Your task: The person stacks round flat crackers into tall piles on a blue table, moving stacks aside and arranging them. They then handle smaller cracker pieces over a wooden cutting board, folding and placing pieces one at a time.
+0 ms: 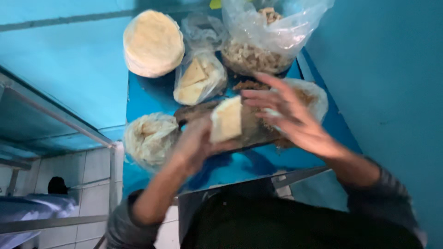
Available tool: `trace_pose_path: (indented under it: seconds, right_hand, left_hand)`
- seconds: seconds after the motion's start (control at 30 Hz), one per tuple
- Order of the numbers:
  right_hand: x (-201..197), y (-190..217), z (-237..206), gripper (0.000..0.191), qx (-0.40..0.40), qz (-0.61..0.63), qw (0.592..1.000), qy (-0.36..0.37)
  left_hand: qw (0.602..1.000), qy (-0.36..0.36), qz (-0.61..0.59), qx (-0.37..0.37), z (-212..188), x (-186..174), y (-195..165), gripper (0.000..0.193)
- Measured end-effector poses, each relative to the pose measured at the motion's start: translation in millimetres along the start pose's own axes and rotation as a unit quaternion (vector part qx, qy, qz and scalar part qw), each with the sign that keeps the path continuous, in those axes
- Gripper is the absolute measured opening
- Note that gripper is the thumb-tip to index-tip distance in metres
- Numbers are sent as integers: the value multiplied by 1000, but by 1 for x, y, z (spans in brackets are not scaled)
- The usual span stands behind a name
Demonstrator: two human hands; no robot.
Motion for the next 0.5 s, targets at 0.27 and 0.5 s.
trace_pose_path:
  seconds: [0.27,0.5]
  right_hand:
    - [44,-79,47,79,202,-217,955,-18]
    - [63,-87,71,78,109,-349,927,-85]
  left_hand:
    - [987,12,-153,56,-42,10,80,44]
    - [981,-87,-166,53,-84,-22,78,52]
Point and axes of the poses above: each hand's wrist, its own z-axis towards the middle knuckle, its own x-axis out of the palm, y = z × x, the point moved 9 cm from there along z, towards the middle knuckle, and after that the axes turned 12 degrees about x, right-handed, at the moved point
